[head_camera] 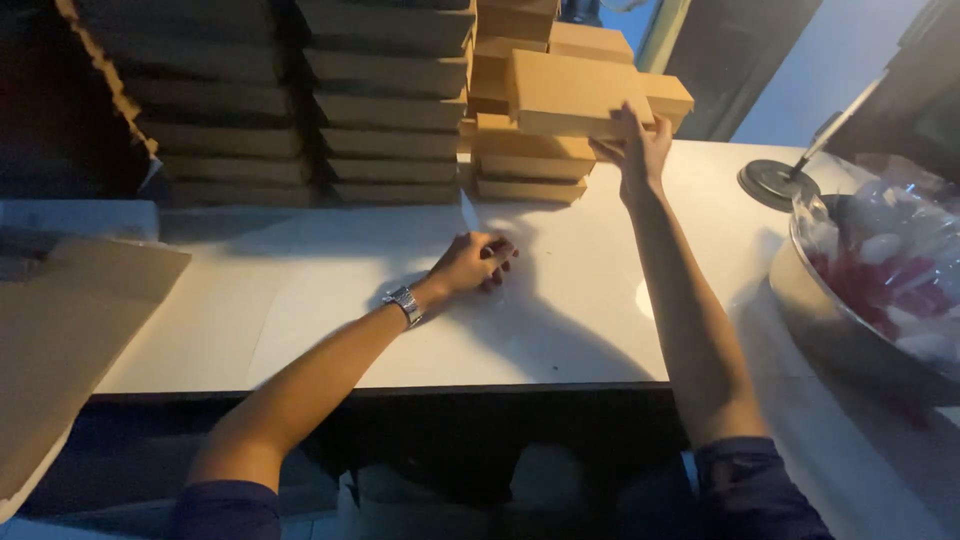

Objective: The person opens a small cardboard box, places a plastic-wrapped item inside, closes the box, and stacks it with other boxes. The process is repeated with another box.

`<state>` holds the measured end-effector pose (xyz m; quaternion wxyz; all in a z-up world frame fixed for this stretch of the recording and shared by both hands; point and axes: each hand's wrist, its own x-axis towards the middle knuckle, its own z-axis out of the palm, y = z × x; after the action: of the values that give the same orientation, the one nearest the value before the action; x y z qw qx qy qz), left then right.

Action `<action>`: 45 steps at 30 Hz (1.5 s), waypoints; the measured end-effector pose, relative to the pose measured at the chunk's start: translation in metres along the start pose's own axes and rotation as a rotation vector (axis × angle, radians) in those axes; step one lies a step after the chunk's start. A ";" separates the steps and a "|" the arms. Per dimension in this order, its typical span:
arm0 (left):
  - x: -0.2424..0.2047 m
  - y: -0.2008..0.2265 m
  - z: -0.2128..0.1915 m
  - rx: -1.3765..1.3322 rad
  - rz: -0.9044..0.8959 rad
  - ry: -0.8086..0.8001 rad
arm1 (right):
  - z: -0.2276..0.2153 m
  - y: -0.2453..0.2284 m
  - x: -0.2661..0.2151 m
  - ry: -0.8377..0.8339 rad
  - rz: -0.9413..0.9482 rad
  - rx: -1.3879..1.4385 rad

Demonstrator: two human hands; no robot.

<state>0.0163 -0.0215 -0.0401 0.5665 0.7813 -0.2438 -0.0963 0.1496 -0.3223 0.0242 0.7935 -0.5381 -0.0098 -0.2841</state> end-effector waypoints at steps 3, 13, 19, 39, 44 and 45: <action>-0.007 0.005 0.002 0.048 0.093 -0.016 | 0.049 -0.061 -0.056 0.016 0.093 -0.257; -0.019 0.024 0.006 0.058 0.083 0.034 | 0.019 0.013 -0.009 -0.065 -0.142 -1.057; -0.026 0.038 0.006 0.106 0.011 0.040 | 0.013 0.015 -0.016 -0.081 -0.153 -1.012; -0.151 0.114 -0.146 0.730 0.760 0.452 | 0.168 -0.038 -0.174 -0.700 -1.509 -0.657; -0.195 0.111 -0.300 1.041 0.681 0.749 | 0.299 -0.025 -0.242 -1.094 -1.335 -0.748; -0.200 0.104 -0.337 1.114 0.657 0.850 | 0.326 -0.020 -0.254 -1.198 -1.135 -0.679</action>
<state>-0.0409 0.3342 0.1461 0.1342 0.8084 -0.2372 0.5217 0.0219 0.0647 0.0970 0.1929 -0.7166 -0.6030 -0.2928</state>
